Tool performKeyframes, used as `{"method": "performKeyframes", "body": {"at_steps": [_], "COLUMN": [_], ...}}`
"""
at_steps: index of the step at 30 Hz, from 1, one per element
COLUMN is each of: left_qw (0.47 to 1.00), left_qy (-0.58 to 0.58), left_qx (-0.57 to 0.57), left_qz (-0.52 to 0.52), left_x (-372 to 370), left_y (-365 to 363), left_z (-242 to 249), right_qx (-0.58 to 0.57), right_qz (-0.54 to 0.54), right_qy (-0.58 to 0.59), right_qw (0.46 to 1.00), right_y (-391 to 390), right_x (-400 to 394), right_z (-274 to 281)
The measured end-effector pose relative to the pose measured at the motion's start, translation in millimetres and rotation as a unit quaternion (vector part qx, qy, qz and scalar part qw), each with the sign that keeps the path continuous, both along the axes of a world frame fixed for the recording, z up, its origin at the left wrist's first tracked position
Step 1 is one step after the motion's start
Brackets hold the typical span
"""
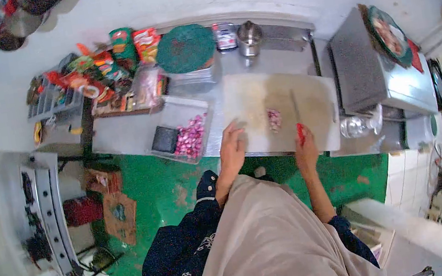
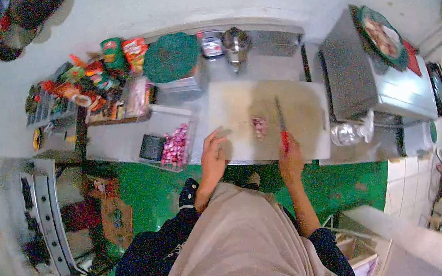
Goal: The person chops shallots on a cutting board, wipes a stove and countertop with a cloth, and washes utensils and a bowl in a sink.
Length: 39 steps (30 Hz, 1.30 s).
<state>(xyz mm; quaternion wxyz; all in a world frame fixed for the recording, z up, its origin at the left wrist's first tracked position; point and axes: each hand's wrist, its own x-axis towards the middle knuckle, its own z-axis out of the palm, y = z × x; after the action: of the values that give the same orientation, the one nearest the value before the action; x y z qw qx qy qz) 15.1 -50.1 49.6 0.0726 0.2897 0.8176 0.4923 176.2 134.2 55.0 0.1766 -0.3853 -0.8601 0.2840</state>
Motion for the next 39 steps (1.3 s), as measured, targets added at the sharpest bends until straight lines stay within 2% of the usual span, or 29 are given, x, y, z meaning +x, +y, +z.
{"method": "performKeyframes", "body": {"at_steps": [2,3,5,7,10,11,13,14,15,16,17,18,19,20,21,23,24,25,26,27,28,30,32,33,34,35,36,38,39], "left_qw": [1.0,0.997,0.96,0.904,0.844,0.862,0.872,0.892,0.879,0.872,0.864,0.85,0.847,0.839,0.832,0.848,0.855,0.85,0.861,0.862,0.867,0.888,0.924,0.931,0.927,0.932,0.933,0.948,0.928], "left_qy": [0.025,0.066,0.213,0.24,0.11,0.035,-0.106,-0.1,-0.14,-0.151,-0.11,-0.116,-0.088,-0.123,-0.193,-0.181,-0.115,-0.144,-0.126,-0.112,-0.117,-0.111,-0.154,-0.198,-0.237,-0.271,-0.306,-0.245,-0.271], "left_qx": [0.01,0.016,-0.049,-0.037,-0.031,0.025,0.147,0.059,0.107,0.034,0.076,0.054,0.069,0.013,0.081,0.106,0.077,0.139,0.128,0.164,0.129,0.092,0.14,0.202,0.257,0.201,0.14,0.054,0.056], "left_qz": [0.009,0.044,0.173,0.351,0.524,0.505,0.454,0.437,0.443,0.465,0.485,0.51,0.52,0.53,0.514,0.486,0.501,0.487,0.476,0.467,0.467,0.437,0.32,0.231,0.135,0.133,0.127,0.195,0.248], "left_x": [-0.3,-3.1,-16.2,-25.3,-41.1,-43.9,-48.4,-44.7,-37.4,-35.9,-32.8,-31.0,-31.9,-32.0,-31.7,-32.5,-33.0,-35.6,-35.0,-28.3,-23.4,-6.5,12.0,24.5,37.3,57.4,81.7,120.2,133.2], "left_y": [-7.0,-16.5,-41.0,-61.5,-93.7,-98.8,-108.6,-105.8,-92.3,-83.1,-68.9,-54.2,-43.2,-29.7,-22.0,-15.0,-8.8,-9.8,-13.3,-23.7,-34.3,-68.2,-123.1,-150.4,-193.7,-239.9,-295.5,-376.4,-417.7], "left_z": [24.0,38.3,45.2,50.6,-0.8,-25.7,-70.7,-77.8,-53.9,-63.9,-71.5,-55.0,-70.6,-78.8,-73.3,-68.0,-80.2,-76.3,-83.8,-69.2,-68.3,-73.7,-86.2,-105.8,-94.8,-84.8,-45.5,-61.0,-74.8], "right_qx": [0.076,0.063,0.042,0.094,0.137,0.147,0.12,0.105,0.114,0.123,0.13,0.142,0.154,0.162,0.157,0.147,0.145,0.143,0.141,0.126,0.111,0.105,0.117,0.067,0.112,0.154,0.194,0.009,0.014], "right_qz": [0.0,-0.007,-0.024,-0.025,-0.01,-0.001,0.027,0.044,0.053,0.064,0.077,0.104,0.135,0.168,0.181,0.201,0.223,0.244,0.262,0.27,0.279,0.324,0.384,0.424,0.476,0.518,0.551,0.554,0.57], "right_qy": [0.005,-0.038,-0.125,-0.132,-0.175,-0.194,-0.156,-0.137,-0.121,-0.105,-0.09,-0.056,-0.021,0.016,0.019,0.022,0.04,0.057,0.073,0.064,0.051,0.031,0.019,0.019,-0.046,-0.111,-0.174,-0.002,0.039], "right_qw": [0.997,0.997,0.991,0.986,0.975,0.97,0.98,0.984,0.985,0.985,0.984,0.983,0.979,0.972,0.971,0.968,0.963,0.958,0.952,0.952,0.953,0.94,0.916,0.903,0.871,0.834,0.793,0.832,0.821], "right_y": [18.6,21.6,26.4,25.1,18.9,17.8,22.1,23.3,23.4,22.4,20.9,17.5,10.7,2.6,-7.3,-29.0,-39.7,-48.1,-59.3,-76.2,-96.9,-125.3,-158.7,-181.9,-219.8,-260.1,-296.9,-340.5,-359.9], "right_x": [-0.2,-2.5,-3.7,-4.1,-8.6,-10.7,-11.1,-11.4,-13.7,-17.5,-22.3,-23.9,-25.6,-29.8,-34.3,-41.6,-41.6,-39.5,-38.5,-36.2,-32.6,-32.0,-32.8,-36.8,-46.7,-55.6,-58.2,-85.7,-86.7], "right_z": [-16.2,-18.8,-22.1,-30.4,-12.4,-4.3,-3.0,-2.8,-2.8,-3.7,-4.7,-5.5,-2.0,1.5,6.4,18.0,18.2,17.1,17.0,21.8,29.7,28.3,15.2,15.0,30.6,48.0,59.7,-8.9,-12.5]}}
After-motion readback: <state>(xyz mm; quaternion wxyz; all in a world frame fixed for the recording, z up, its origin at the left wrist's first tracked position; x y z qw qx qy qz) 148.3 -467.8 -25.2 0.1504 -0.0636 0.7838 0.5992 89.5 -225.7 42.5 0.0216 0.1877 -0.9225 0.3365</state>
